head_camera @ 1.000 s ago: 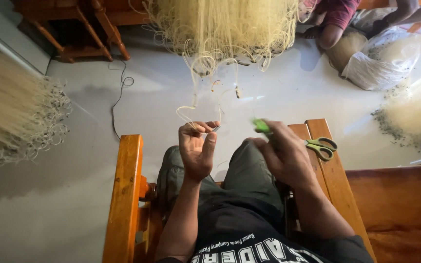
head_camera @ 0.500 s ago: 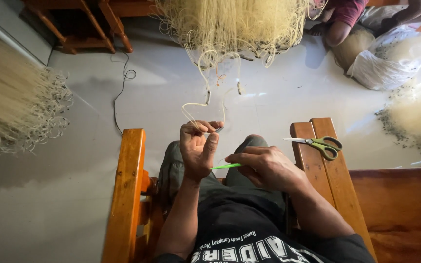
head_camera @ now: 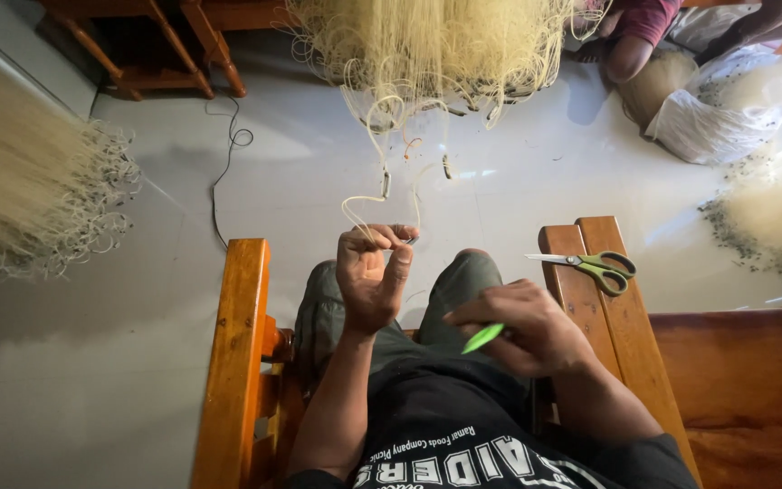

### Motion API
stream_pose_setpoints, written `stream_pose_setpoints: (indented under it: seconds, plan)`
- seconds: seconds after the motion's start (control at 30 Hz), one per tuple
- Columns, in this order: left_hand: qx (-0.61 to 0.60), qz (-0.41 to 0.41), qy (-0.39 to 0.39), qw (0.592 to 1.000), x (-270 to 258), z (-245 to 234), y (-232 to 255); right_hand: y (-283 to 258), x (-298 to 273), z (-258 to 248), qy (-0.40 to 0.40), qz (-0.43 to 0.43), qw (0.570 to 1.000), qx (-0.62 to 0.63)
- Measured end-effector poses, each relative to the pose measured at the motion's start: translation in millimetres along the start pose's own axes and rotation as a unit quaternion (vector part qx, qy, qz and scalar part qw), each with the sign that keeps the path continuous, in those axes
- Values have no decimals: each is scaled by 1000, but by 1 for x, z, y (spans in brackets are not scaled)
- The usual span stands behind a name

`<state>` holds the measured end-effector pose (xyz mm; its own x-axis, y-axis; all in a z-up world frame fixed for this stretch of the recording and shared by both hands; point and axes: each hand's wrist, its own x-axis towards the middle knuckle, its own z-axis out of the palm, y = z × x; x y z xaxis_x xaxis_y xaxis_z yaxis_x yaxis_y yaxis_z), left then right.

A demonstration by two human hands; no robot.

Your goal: Repairing or weaving a large fishing net using a netting needle and scissors

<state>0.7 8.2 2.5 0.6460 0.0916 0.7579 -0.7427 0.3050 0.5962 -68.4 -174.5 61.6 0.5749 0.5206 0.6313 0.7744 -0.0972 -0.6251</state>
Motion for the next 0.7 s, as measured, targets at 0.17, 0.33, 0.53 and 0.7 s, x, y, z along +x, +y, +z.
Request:
stream_pose_setpoints:
  seconds: [0.17,0.33,0.53,0.7]
  plan:
    - [16,8,2,1000,-3,3,-8,46,-29,1,247,24,966,-76]
    - [14,-3,1,1000,0,7,-8,49,-22,12,282,7,958,-44]
    - [-7,-57,-12,998,8,10,2,15,-3,14,204,3,979,29]
    - [13,-73,-21,997,9,9,3,-6,9,3,42,-20,999,0]
